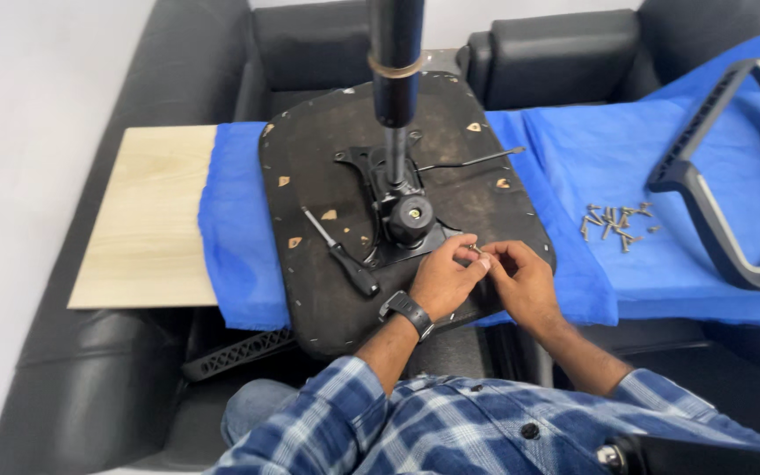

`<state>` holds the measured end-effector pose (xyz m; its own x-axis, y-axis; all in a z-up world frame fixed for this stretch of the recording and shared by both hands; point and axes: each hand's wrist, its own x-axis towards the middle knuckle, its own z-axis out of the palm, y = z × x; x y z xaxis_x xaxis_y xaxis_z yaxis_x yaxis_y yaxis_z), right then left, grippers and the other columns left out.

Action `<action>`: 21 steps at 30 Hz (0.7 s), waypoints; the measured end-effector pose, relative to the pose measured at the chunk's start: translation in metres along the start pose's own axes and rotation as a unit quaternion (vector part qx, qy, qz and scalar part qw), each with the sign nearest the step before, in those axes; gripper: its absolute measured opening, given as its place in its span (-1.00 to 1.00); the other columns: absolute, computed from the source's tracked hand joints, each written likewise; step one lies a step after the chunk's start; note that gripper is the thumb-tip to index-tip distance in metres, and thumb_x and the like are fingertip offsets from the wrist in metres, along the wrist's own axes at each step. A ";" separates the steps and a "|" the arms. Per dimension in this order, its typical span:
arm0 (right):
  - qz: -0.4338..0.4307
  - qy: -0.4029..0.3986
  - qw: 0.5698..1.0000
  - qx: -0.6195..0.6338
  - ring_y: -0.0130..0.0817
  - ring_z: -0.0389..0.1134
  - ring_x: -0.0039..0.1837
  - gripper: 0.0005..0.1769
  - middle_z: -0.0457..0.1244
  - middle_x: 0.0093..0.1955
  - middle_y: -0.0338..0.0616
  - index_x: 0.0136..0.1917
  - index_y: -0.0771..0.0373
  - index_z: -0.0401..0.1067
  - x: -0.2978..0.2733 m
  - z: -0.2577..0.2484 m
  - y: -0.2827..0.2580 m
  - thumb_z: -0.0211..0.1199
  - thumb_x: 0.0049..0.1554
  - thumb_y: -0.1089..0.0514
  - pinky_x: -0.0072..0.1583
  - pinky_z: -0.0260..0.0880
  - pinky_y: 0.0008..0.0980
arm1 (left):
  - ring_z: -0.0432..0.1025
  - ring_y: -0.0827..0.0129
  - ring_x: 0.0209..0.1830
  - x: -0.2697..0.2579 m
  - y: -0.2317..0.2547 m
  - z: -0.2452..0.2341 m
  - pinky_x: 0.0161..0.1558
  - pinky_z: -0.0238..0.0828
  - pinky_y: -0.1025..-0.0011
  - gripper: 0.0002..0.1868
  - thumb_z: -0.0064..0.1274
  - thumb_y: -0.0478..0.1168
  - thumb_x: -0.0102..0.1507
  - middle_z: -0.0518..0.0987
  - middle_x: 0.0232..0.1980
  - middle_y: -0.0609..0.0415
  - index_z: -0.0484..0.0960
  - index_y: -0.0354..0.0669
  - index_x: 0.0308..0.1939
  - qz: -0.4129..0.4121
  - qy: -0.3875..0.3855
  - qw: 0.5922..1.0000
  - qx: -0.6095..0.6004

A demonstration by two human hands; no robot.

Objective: The person attaches a black plastic frame to the underside of a chair seat using a screwdriver and multiple screws. They position the frame, insert screws, and tighten them to secure the frame to the seat.

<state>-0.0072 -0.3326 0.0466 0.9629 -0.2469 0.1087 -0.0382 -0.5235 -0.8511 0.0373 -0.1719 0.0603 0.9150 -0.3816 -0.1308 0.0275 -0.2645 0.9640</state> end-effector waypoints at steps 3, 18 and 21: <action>0.117 0.058 0.991 0.025 -0.44 0.36 -0.13 -0.80 0.40 -0.17 -0.14 0.07 0.26 0.54 0.010 -0.022 0.025 0.29 0.24 0.11 -0.07 0.38 -0.42 | 0.63 0.24 -0.06 0.035 -0.001 0.044 0.03 0.53 0.34 -0.28 0.17 -0.07 0.19 0.67 0.12 -0.06 0.38 -0.26 0.40 0.022 -0.049 0.999 0.003; 0.273 0.315 0.862 0.289 -0.49 0.39 -0.15 -0.67 0.34 -0.13 -0.22 0.16 0.30 0.38 0.074 -0.089 0.142 0.30 0.11 0.29 -0.14 0.48 -0.51 | 0.59 0.24 -0.11 0.146 -0.032 0.181 -0.09 0.55 0.35 -0.36 0.12 -0.09 0.28 0.55 0.23 -0.14 0.39 -0.33 0.38 0.009 -0.188 0.974 -0.126; 0.264 0.277 0.885 0.266 -0.49 0.36 -0.16 -0.74 0.34 -0.12 -0.19 0.13 0.31 0.40 0.074 -0.083 0.132 0.23 0.16 0.27 -0.19 0.39 -0.50 | 0.57 0.34 -0.13 0.146 -0.037 0.154 -0.08 0.56 0.39 -0.46 0.15 -0.09 0.28 0.66 0.06 -0.15 0.53 -0.32 0.27 -0.005 -0.190 0.970 -0.154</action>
<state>0.0375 -0.4874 -0.0151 0.5635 -0.7821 -0.2662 -0.1703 0.2053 -0.9638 0.1076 -0.3540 -0.0297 0.7010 -0.6947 -0.1610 0.2084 -0.0163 0.9779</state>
